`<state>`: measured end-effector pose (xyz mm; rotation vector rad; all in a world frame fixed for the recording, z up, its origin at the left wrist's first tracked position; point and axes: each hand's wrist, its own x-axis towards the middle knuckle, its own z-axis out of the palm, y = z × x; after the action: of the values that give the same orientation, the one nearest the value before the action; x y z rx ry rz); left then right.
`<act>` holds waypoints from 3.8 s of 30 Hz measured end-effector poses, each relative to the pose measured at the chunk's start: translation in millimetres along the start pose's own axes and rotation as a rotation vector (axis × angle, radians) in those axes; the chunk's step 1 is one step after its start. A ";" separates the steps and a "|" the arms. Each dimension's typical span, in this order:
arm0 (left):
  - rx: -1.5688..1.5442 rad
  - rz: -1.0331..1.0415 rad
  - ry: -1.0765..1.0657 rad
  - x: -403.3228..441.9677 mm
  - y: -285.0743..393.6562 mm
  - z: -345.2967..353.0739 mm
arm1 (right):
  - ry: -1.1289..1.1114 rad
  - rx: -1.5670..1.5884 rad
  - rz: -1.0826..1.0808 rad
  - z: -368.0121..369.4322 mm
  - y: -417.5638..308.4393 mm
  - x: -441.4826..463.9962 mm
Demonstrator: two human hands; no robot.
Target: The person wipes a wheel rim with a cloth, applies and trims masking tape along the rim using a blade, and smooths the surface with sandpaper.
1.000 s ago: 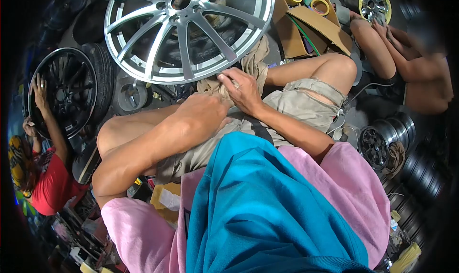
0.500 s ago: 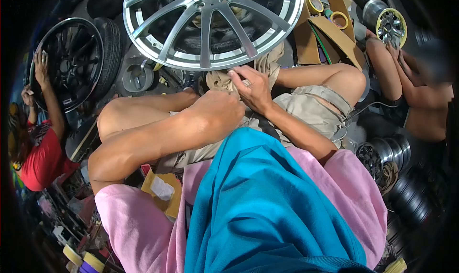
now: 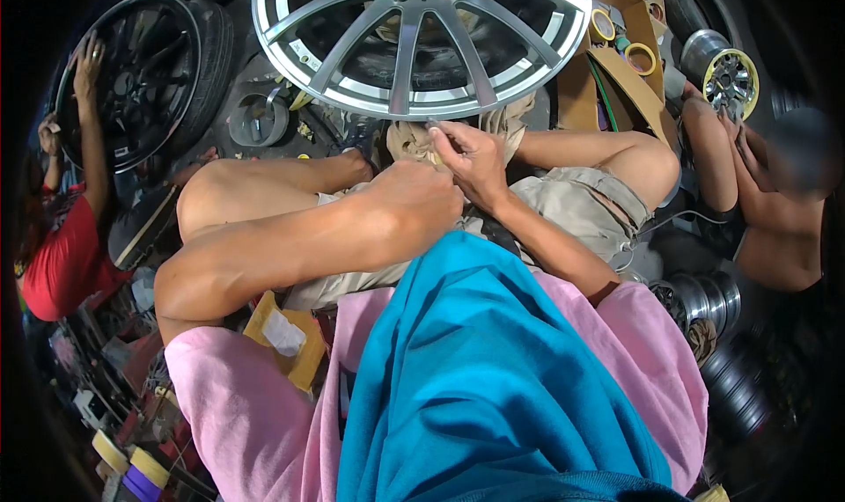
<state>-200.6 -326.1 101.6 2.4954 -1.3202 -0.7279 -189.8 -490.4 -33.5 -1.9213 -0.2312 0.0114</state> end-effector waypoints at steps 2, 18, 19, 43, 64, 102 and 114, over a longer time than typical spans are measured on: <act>-0.003 -0.063 -0.157 3.1 3.8 -8.9 | -0.102 0.087 0.070 8.3 -2.9 2.4; -0.049 -0.081 -0.034 -9.9 -12.2 -4.2 | -0.122 -0.097 -0.203 14.2 -5.3 10.0; -0.046 -0.082 -0.033 -11.7 -14.5 -19.5 | -0.163 0.018 -0.090 11.0 -7.6 8.6; -0.647 -0.471 0.482 -12.2 -49.3 -118.4 | 0.059 0.425 0.417 -148.9 -44.0 57.6; -0.344 -0.115 0.359 -57.2 -49.9 -99.4 | 0.134 0.562 0.593 -223.2 49.2 337.7; 0.115 -0.215 0.729 -87.8 -41.2 -50.9 | -1.203 -0.690 -0.488 179.8 -170.7 304.2; -0.298 -0.054 0.657 -113.5 -35.0 -54.0 | -0.886 0.189 0.455 -45.0 -132.2 242.7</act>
<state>-201.1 -214.7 169.4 2.2358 -0.8371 -0.0696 33.0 -447.1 130.5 -1.6325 -0.3540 1.1557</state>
